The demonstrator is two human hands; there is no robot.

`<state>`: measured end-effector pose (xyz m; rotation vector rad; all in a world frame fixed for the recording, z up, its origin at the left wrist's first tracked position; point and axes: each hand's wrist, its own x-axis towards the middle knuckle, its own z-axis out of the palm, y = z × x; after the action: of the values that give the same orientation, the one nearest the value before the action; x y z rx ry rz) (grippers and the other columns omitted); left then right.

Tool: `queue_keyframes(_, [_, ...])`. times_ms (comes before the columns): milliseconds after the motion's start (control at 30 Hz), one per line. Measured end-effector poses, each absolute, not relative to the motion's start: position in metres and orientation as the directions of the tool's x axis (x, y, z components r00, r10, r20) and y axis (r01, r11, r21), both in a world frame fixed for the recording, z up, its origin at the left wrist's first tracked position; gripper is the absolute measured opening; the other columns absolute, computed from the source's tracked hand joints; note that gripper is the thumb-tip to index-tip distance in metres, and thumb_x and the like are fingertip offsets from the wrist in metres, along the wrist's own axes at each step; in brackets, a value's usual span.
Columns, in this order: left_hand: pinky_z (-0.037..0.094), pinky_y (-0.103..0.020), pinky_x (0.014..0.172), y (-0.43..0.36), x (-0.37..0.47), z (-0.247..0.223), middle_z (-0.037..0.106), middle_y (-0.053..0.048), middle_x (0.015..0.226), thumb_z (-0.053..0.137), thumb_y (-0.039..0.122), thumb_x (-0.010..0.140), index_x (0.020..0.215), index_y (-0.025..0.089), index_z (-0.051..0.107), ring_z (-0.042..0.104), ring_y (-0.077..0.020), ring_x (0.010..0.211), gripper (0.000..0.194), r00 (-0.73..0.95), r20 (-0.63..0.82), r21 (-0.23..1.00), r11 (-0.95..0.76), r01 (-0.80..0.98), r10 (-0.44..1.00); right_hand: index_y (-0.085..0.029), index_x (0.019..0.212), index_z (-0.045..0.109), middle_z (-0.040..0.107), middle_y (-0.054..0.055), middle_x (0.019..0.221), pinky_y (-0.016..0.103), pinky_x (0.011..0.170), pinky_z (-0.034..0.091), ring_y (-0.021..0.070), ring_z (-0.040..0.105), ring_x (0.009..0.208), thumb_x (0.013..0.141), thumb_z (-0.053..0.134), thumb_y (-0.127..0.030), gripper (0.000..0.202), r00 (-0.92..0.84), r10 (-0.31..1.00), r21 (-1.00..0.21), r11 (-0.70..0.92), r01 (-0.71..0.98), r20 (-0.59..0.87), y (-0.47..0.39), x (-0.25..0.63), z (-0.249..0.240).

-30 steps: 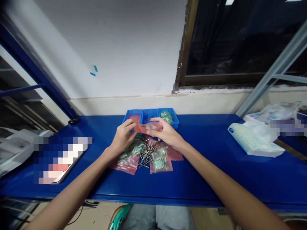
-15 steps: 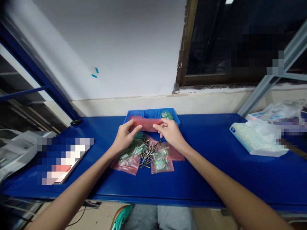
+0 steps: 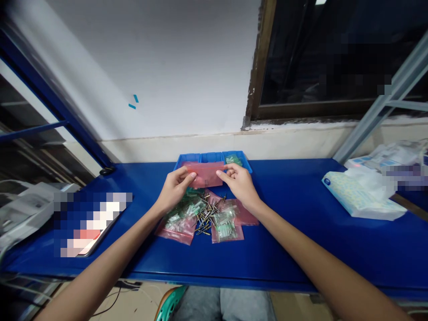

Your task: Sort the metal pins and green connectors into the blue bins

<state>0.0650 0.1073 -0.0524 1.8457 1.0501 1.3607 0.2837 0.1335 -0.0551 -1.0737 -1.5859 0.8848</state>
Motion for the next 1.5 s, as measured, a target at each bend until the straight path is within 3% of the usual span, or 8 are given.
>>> queue_keyframes(233, [0.051,-0.027,0.056,0.106,0.07,-0.048,0.06,0.0,0.067,0.059,0.037,0.092,0.09,0.017,0.054,0.056,-0.0121,0.058,0.02,0.146,0.416,0.891,-0.435,0.129,0.897,-0.022,0.091,0.054,0.067,0.007,0.096,0.035,0.082,0.052,0.0208,0.065,0.093,0.083,0.064,-0.037,0.021,-0.193,0.939,-0.933,0.318,0.17,0.285,0.128,0.281,-0.047])
queue_keyframes(400, [0.045,-0.023,0.05,0.11,0.064,-0.053,0.057,0.002,0.061,0.061,0.038,0.091,0.079,0.017,0.052,0.056,-0.0108,0.054,0.025,0.095,0.444,0.848,-0.452,0.277,0.891,-0.023,0.091,0.05,0.068,0.006,0.094,0.037,0.084,0.052,0.021,0.066,0.093,0.082,0.065,-0.038,0.023,-0.236,0.934,-0.949,0.299,0.1,0.269,0.128,0.282,-0.045])
queue_keyframes(600, [0.049,-0.024,0.05,0.109,0.06,-0.053,0.063,0.0,0.069,0.057,0.032,0.092,0.103,0.017,0.056,0.062,-0.0119,0.053,0.018,0.099,0.492,0.806,-0.495,0.325,0.865,-0.022,0.111,0.051,0.067,0.009,0.103,0.037,0.079,0.054,0.0237,0.066,0.097,0.082,0.064,-0.042,0.038,-0.217,0.938,-0.954,0.292,0.067,0.272,0.133,0.286,-0.047])
queue_keyframes(733, [0.051,-0.026,0.057,0.105,0.056,-0.049,0.066,-0.002,0.081,0.05,0.023,0.093,0.125,0.019,0.052,0.061,-0.0116,0.059,0.032,0.221,0.574,0.633,-0.599,0.49,0.788,-0.02,0.11,0.054,0.066,0.012,0.11,0.038,0.08,0.055,0.0258,0.065,0.101,0.082,0.063,-0.038,0.035,-0.206,0.954,-0.974,0.225,0.012,0.217,0.131,0.285,-0.045])
queue_keyframes(900, [0.052,-0.033,0.078,0.104,0.054,-0.049,0.065,-0.009,0.111,0.045,0.013,0.094,0.142,0.022,0.045,0.063,-0.018,0.09,0.049,0.447,0.603,0.317,-0.712,0.626,0.661,-0.022,0.109,0.053,0.063,0.013,0.119,0.04,0.088,0.055,0.0288,0.061,0.113,0.083,0.06,-0.031,0.028,-0.184,0.963,-0.98,0.195,-0.031,0.197,0.129,0.283,-0.043])
queue_keyframes(1200, [0.054,-0.037,0.085,0.104,0.057,-0.055,0.057,-0.011,0.123,0.06,0.024,0.095,0.126,0.024,0.062,0.058,-0.0212,0.105,0.032,0.374,0.723,0.181,-0.682,0.709,0.581,-0.024,0.107,0.055,0.064,0.008,0.108,0.04,0.096,0.051,0.0245,0.063,0.105,0.078,0.066,-0.02,0.032,-0.227,0.96,-0.957,0.101,-0.271,0.165,0.121,0.274,-0.045])
queue_keyframes(1367, [0.052,-0.033,0.077,0.104,0.06,-0.058,0.066,-0.006,0.093,0.051,0.023,0.1,0.112,0.018,0.066,0.06,-0.0182,0.085,0.02,0.381,0.702,0.215,-0.689,0.692,0.602,-0.025,0.11,0.058,0.062,0.006,0.1,0.04,0.086,0.055,0.0211,0.064,0.091,0.085,0.066,-0.037,0.029,-0.282,0.949,-0.938,0.033,-0.346,0.137,0.117,0.274,-0.044])
queue_keyframes(1500, [0.052,-0.033,0.079,0.103,0.064,-0.06,0.069,-0.007,0.101,0.047,0.021,0.101,0.117,0.017,0.06,0.063,-0.0178,0.088,0.022,0.36,0.685,0.293,-0.692,0.66,0.633,-0.028,0.114,0.058,0.061,0.006,0.109,0.035,0.078,0.054,0.0221,0.063,0.097,0.084,0.069,-0.043,0.035,-0.303,0.938,-0.947,0.069,-0.315,0.168,0.116,0.275,-0.042])
